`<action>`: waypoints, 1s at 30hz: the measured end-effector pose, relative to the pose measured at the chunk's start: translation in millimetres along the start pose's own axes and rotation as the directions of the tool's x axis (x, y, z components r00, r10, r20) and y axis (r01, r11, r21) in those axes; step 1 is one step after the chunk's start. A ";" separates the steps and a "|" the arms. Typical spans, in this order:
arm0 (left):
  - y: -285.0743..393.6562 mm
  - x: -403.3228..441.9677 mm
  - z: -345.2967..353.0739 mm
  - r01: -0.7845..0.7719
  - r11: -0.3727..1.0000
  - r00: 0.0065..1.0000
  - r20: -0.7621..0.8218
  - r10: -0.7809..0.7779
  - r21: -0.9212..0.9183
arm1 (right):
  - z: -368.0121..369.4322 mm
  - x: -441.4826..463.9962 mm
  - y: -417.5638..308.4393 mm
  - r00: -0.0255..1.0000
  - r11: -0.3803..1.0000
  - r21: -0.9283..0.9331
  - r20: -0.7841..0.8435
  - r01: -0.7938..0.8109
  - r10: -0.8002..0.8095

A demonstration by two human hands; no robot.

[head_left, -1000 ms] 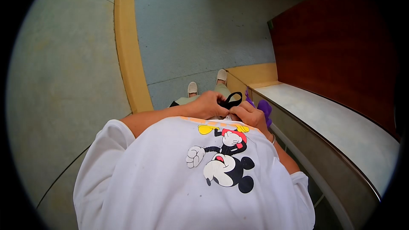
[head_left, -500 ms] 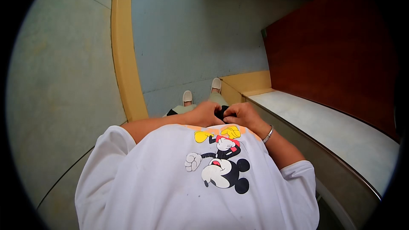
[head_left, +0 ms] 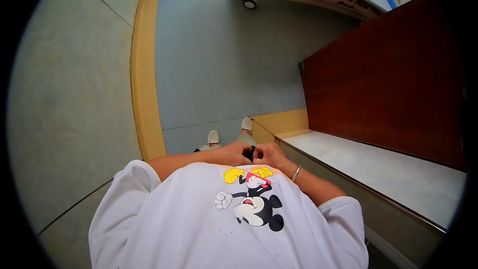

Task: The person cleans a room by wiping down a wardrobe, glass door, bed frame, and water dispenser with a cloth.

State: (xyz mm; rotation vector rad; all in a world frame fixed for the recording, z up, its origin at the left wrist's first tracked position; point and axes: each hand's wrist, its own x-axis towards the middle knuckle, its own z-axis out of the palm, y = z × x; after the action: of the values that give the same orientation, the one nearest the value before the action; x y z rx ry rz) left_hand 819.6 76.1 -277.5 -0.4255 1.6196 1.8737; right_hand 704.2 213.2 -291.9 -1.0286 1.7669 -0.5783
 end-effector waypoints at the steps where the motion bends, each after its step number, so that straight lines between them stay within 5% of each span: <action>1: -2.7 -0.4 -0.2 -0.004 1.000 1.000 -0.004 0.004 0.004 | 0.0 -0.8 -2.8 1.000 1.000 -0.019 0.007 -0.023 0.023; 6: 1.6 -3.6 3.1 -0.077 0.993 0.993 -0.086 0.084 0.086 | 0.4 2.0 -16.2 0.988 0.989 0.003 0.035 -0.148 0.148; 8: -3.5 0.2 5.3 -0.087 0.993 0.991 -0.094 0.094 0.080 | 3.7 7.3 -20.2 0.996 0.992 0.120 0.084 0.032 -0.042; 14: -16.8 5.4 -9.5 -0.089 0.996 0.994 -0.070 0.090 0.017 | -22.8 -11.1 -35.2 0.972 0.996 0.085 -0.229 -0.030 0.048; 18: -5.3 -7.4 -14.0 -0.052 0.994 0.994 -0.097 0.043 -0.091 | -44.6 -27.7 -35.3 0.992 0.977 -0.202 -0.121 -0.070 0.046; 22: -4.9 -3.0 -9.3 0.009 0.992 0.997 -0.081 -0.020 -0.129 | -34.8 -39.5 -16.0 0.985 0.984 -0.046 0.003 -0.174 0.174; 25: -1.5 -6.7 -5.8 0.059 0.987 0.993 -0.089 -0.073 -0.148 | -2.6 -49.8 11.7 0.998 0.952 0.299 0.031 -0.069 0.062; 28: -4.6 -5.9 -6.8 0.083 0.989 0.990 -0.107 -0.096 -0.126 | 7.9 -46.6 17.6 0.986 0.852 0.498 0.090 -0.164 0.137; 30: -7.0 -6.6 -10.1 0.085 0.992 0.988 -0.117 -0.096 -0.092 | 4.4 -44.2 14.1 0.991 0.918 0.376 0.037 -0.130 0.125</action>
State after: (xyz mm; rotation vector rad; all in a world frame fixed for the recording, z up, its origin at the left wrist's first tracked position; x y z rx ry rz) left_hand 827.6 65.1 -280.8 -0.6514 1.5723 1.8866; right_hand 710.2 258.3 -282.1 -0.6426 1.6140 -0.7915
